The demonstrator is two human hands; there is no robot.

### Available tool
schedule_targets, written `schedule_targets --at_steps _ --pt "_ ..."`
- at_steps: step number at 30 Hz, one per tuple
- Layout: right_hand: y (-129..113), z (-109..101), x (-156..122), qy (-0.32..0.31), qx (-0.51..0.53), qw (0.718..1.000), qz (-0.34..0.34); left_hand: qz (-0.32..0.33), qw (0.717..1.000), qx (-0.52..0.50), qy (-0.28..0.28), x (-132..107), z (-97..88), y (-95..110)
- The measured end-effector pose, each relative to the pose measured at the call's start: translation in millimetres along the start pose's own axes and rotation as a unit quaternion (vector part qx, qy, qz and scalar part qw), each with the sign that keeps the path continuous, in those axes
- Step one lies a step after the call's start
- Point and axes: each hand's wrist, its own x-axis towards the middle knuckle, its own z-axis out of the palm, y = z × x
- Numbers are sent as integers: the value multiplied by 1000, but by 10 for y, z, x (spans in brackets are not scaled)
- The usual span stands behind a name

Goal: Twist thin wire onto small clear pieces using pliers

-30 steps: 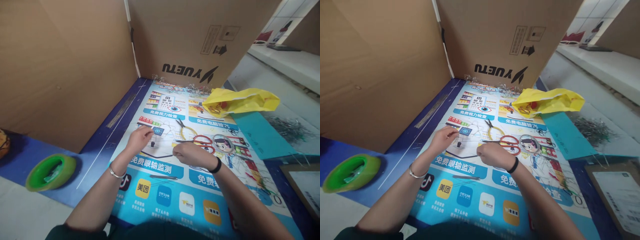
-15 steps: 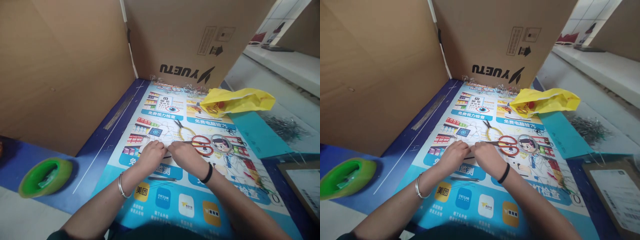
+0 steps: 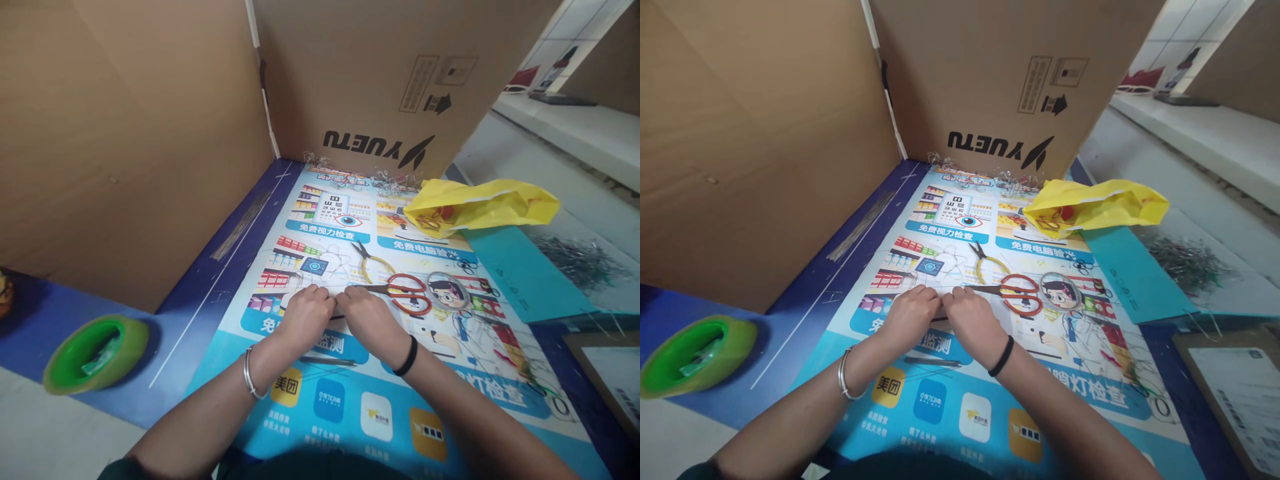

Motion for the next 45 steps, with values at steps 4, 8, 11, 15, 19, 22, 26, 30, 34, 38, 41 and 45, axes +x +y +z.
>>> schedule_targets --at_steps 4,8,11,15,19,22,26,30,34,38,41,45 --pt "51 74 48 24 73 997 33 -45 998 -29 19 -5 35 -34" --pt "164 181 128 70 315 944 64 -117 970 -200 72 29 81 -122" --pt "205 240 166 56 549 828 99 -176 905 -373 109 66 111 -167" --pt "169 271 176 44 710 690 135 -228 820 -516 96 91 158 -175" --pt "118 308 183 61 757 634 147 -231 785 -567 93 94 164 -171" --pt "101 341 189 80 767 620 147 -230 771 -587 87 87 151 -171" --pt "99 357 184 86 769 615 151 -230 755 -609 86 78 159 -175" --pt "96 349 177 91 768 615 152 -227 738 -630 82 79 165 -175" --pt "88 331 179 96 763 620 153 -221 723 -650 82 81 156 -165" --pt "85 326 180 100 757 628 150 -220 712 -661 83 81 167 -156" --pt "93 347 178 104 752 635 142 -227 707 -665 85 82 185 -153" --pt "105 383 180 108 753 635 135 -231 701 -670 83 87 187 -151"
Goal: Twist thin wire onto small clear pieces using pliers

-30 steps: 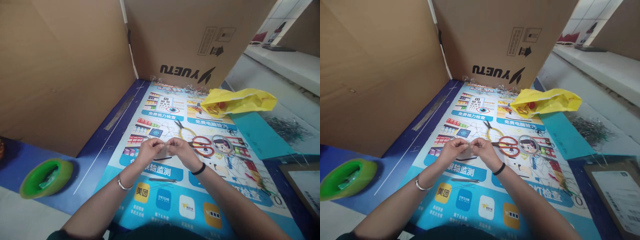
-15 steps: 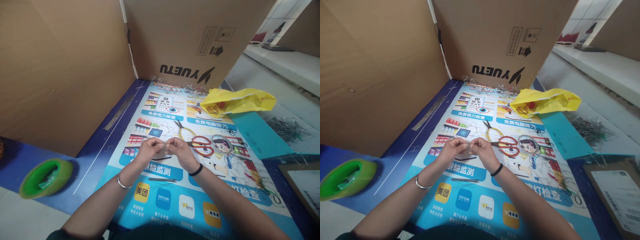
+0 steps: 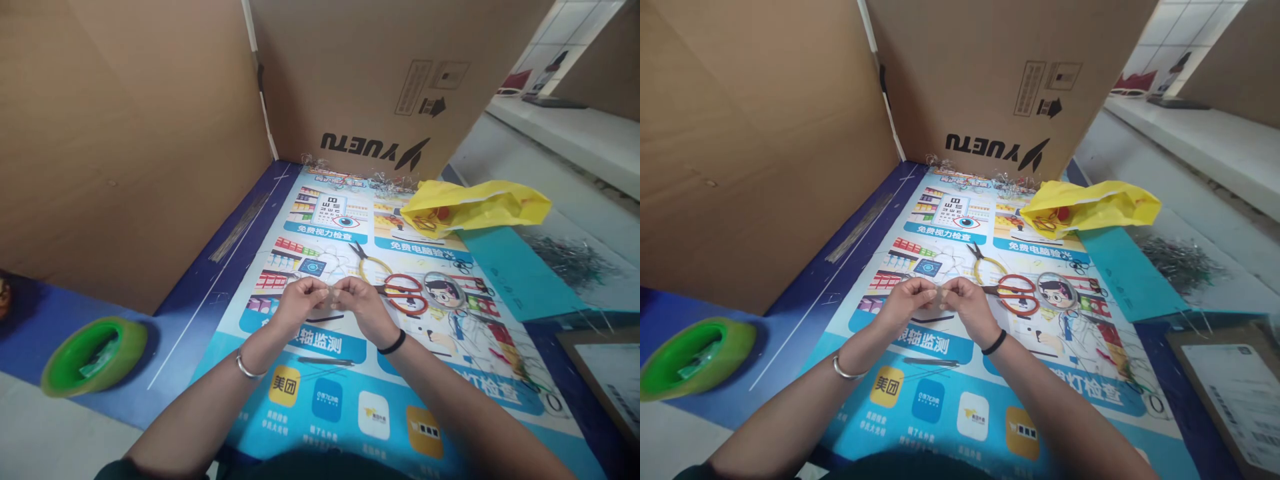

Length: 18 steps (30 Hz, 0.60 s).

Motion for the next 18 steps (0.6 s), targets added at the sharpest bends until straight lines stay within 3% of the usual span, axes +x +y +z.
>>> schedule_targets --at_steps 18 --pt "-22 -7 -1 1 -7 1000 12 -2 1000 -7 -3 -5 0 4"
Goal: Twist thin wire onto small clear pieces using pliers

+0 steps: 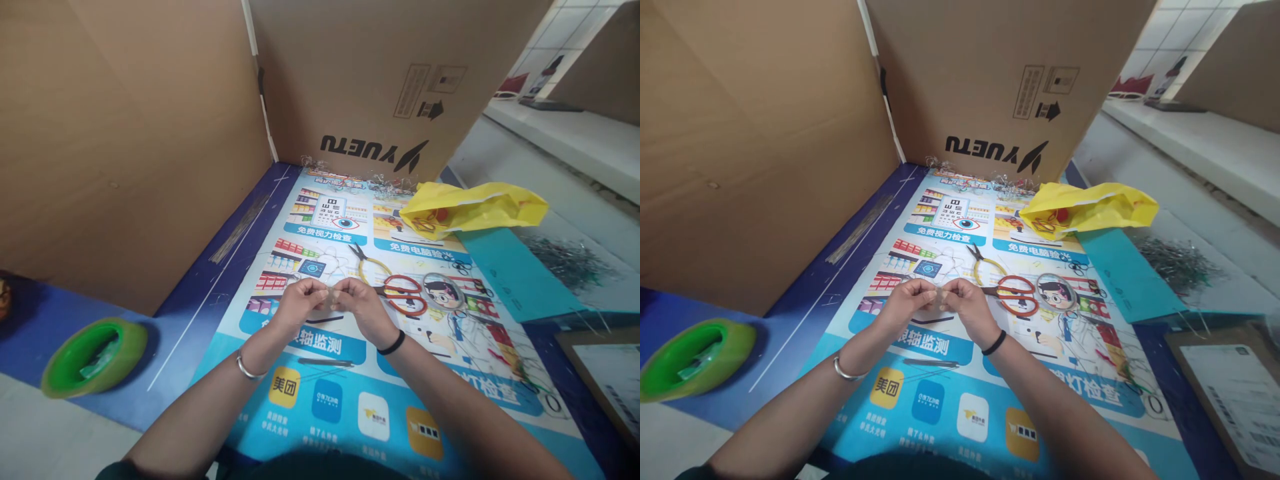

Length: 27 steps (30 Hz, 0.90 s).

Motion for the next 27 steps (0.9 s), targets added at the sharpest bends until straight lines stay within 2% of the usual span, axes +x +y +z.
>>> schedule_targets --at_steps 4,6,8,10,13,15,18,22,27 --pt "-14 -31 20 -37 -22 999 25 -15 999 34 -26 39 -58 25" --pt "-16 -33 22 -47 -50 997 21 -1 998 54 -14 79 -142 76" --pt "-5 -24 20 -46 -80 996 12 16 997 75 20 140 -281 137" --pt "22 -10 21 -45 -107 993 3 38 987 119 98 222 -466 183" --pt "68 6 33 -56 -145 988 -11 73 946 242 203 365 -747 184" --pt "80 10 43 -69 -172 982 -22 57 920 310 231 451 -873 139" --pt "65 5 48 -80 -208 974 -32 40 894 380 233 537 -946 47" --pt "42 -19 46 -97 -228 968 -46 43 877 425 221 550 -974 -17" --pt "72 -54 64 -111 -245 961 -59 29 890 432 145 459 -1059 44"
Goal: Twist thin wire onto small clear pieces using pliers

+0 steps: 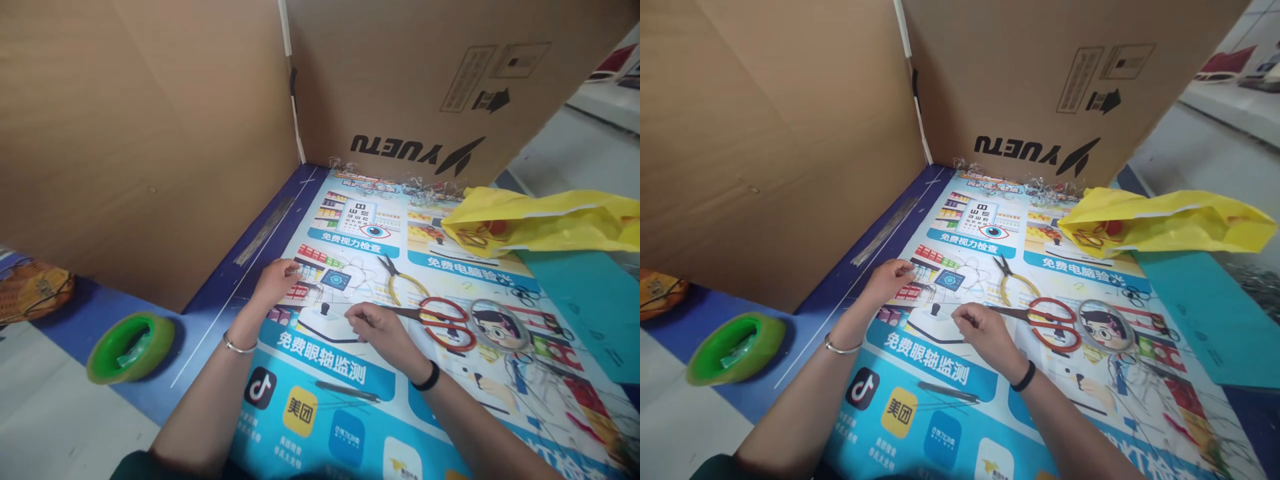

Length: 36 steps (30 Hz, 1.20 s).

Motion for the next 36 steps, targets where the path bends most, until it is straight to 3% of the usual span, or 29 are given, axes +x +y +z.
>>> schedule_targets --at_steps 6,18,24,31,36 --pt "6 -16 6 -11 -13 1000 6 44 997 42 -40 -43 -50 41" --pt "-2 -17 3 -10 -13 1000 -6 9 987 156 43 -40 45 138" --pt "7 -3 6 -7 -28 1000 -8 4 984 166 61 -15 68 119" --pt "-58 -25 1 -9 -43 999 -7 29 998 47 39 -83 -5 121" --pt "-71 -25 5 -12 -42 999 -2 75 996 31 -40 -161 -7 192"
